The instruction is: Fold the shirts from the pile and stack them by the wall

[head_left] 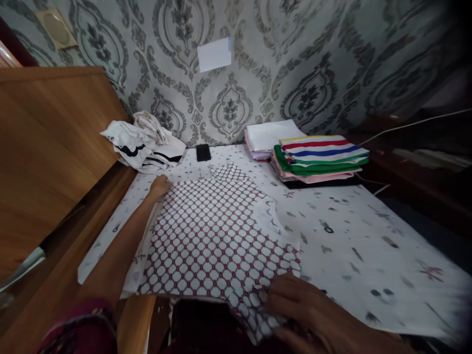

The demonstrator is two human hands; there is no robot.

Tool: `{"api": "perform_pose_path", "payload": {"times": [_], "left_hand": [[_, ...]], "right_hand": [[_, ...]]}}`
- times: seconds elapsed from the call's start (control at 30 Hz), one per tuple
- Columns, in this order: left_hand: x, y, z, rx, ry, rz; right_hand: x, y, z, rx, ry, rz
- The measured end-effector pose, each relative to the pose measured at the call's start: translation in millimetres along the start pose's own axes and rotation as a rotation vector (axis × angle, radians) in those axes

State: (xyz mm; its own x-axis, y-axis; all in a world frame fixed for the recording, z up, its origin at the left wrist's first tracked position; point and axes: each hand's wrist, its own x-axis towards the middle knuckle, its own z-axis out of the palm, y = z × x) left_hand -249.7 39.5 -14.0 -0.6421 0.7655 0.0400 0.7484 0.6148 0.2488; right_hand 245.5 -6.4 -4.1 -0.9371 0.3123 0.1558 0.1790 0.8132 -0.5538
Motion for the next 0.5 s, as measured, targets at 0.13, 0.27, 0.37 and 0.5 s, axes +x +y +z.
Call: {"api": "perform_pose_path", "payload": {"times": [0.13, 0.27, 0.37, 0.5], "left_hand": [[17, 1, 5.7, 0.026, -0.072, 0.036], [13, 2, 2.4, 0.069, -0.007, 0.083], [-5, 11, 2.4, 0.102, 0.052, 0.095], [-60, 34, 19.5, -0.013, 0.153, 0.367]], "right_hand": [[19, -2, 6, 0.117, -0.132, -0.007], [22, 1, 11, 0.141, -0.157, -0.022], [19, 4, 13, 0.158, -0.081, -0.037], [11, 7, 12, 0.189, 0.164, 0.048]]}}
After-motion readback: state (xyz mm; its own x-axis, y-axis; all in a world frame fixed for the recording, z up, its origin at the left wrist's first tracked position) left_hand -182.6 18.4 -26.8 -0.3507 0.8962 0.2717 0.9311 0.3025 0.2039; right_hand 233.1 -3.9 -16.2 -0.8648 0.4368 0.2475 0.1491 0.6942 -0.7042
